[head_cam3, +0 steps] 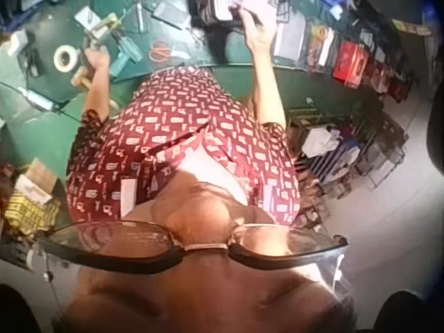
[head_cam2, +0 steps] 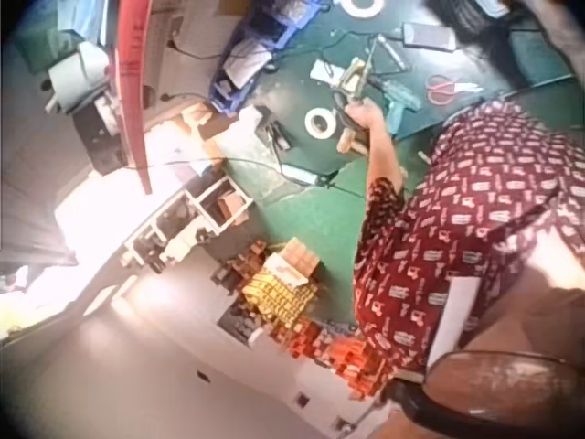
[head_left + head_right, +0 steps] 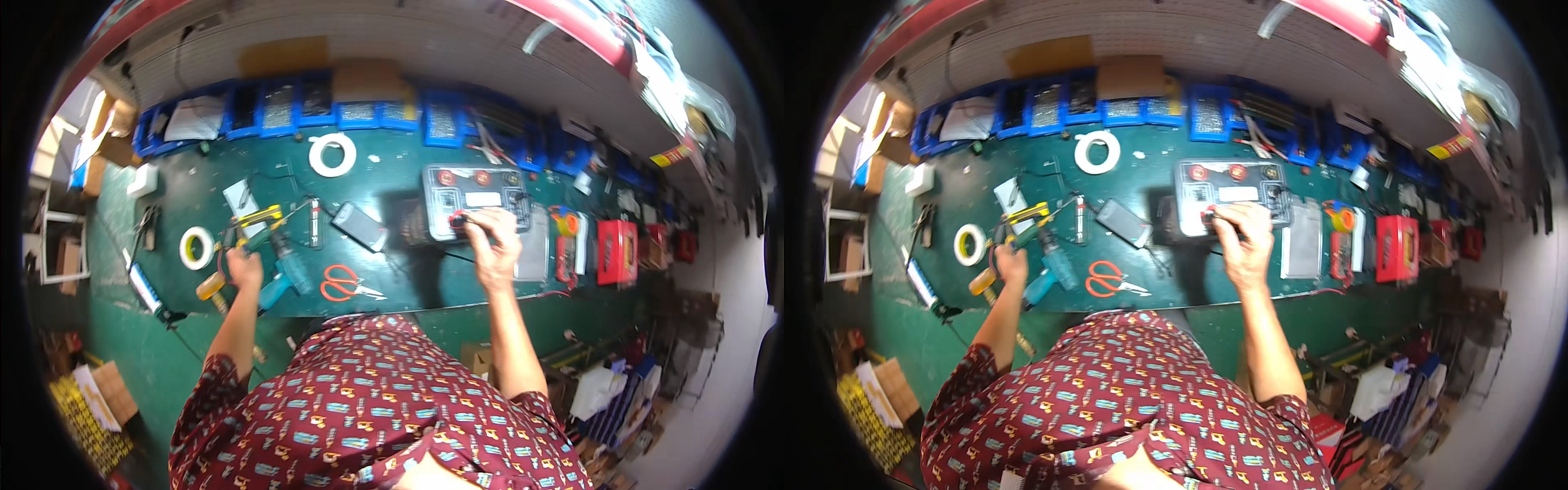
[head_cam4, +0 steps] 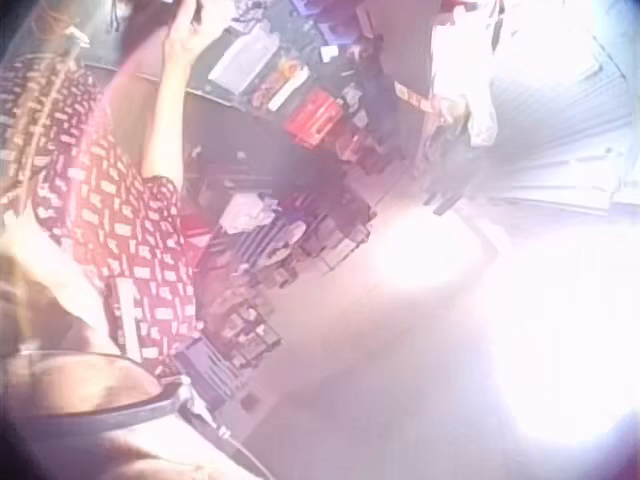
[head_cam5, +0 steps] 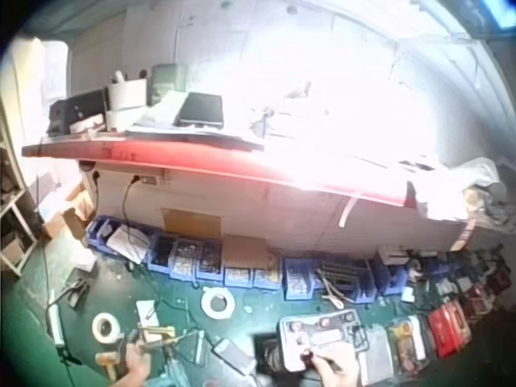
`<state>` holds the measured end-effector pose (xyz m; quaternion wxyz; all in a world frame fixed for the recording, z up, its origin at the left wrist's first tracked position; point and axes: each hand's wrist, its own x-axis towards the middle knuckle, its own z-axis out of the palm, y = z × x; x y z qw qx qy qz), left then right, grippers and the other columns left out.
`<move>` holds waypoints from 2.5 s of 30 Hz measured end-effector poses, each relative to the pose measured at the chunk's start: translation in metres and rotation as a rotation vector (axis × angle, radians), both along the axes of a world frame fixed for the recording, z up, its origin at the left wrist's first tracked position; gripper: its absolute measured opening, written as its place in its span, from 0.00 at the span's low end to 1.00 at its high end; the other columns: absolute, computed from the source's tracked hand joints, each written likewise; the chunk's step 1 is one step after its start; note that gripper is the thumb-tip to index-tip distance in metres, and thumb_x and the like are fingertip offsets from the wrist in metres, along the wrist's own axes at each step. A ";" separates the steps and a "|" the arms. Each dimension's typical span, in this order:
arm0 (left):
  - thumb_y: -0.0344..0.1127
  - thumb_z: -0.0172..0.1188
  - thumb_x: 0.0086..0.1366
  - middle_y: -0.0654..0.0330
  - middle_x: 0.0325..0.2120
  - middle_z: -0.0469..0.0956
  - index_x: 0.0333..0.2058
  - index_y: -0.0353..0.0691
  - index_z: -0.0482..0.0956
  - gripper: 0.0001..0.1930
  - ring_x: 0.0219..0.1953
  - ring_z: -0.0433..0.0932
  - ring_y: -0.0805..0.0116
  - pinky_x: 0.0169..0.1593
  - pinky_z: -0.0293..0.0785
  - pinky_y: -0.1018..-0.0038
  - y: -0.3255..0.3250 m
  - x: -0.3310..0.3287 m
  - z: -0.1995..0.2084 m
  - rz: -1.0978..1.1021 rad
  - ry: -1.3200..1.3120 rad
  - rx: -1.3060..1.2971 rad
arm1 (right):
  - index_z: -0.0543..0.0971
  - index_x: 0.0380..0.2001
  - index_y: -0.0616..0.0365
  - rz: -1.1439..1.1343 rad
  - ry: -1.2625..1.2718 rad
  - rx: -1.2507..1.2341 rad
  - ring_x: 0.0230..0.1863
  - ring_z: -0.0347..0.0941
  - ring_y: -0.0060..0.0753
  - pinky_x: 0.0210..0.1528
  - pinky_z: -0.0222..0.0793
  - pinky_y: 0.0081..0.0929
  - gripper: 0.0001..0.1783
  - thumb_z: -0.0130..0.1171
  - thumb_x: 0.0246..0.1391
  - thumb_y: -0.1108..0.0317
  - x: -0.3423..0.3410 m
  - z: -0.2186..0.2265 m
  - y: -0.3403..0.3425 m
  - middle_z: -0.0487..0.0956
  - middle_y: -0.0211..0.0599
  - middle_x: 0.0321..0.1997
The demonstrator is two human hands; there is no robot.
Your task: The person works on a small electronic device at a cluttered workbench. They use scissors to cut wires, pliers to strip insulation, and a screwdriver to tighten connections on the device's terminals. The person repeatedly strips and connects wires to the device throughout the clip.
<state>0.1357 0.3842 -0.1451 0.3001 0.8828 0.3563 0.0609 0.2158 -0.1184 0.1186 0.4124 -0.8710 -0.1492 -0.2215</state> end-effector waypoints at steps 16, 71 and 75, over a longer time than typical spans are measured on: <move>0.36 0.66 0.63 0.60 0.41 0.84 0.42 0.41 0.85 0.10 0.48 0.80 0.61 0.55 0.66 0.63 -0.331 0.120 0.242 -1.232 -0.622 -0.481 | 0.80 0.48 0.62 -0.158 0.184 0.263 0.46 0.80 0.26 0.49 0.76 0.25 0.19 0.70 0.52 0.79 -0.014 -0.017 -0.004 0.81 0.35 0.44; 0.35 0.66 0.62 0.61 0.33 0.78 0.38 0.43 0.81 0.07 0.41 0.76 0.59 0.48 0.63 0.61 -0.335 0.117 0.231 -1.167 -0.671 -0.126 | 0.81 0.48 0.67 -0.128 0.751 0.843 0.37 0.84 0.32 0.46 0.83 0.31 0.15 0.67 0.57 0.77 0.002 0.001 -0.026 0.85 0.42 0.39; 0.35 0.66 0.62 0.61 0.33 0.78 0.37 0.44 0.80 0.06 0.42 0.76 0.59 0.49 0.62 0.61 -0.335 0.119 0.233 -1.200 -0.681 -0.081 | 0.81 0.48 0.68 -0.135 0.755 0.844 0.37 0.84 0.32 0.46 0.83 0.31 0.15 0.67 0.57 0.77 0.003 0.002 -0.025 0.85 0.42 0.38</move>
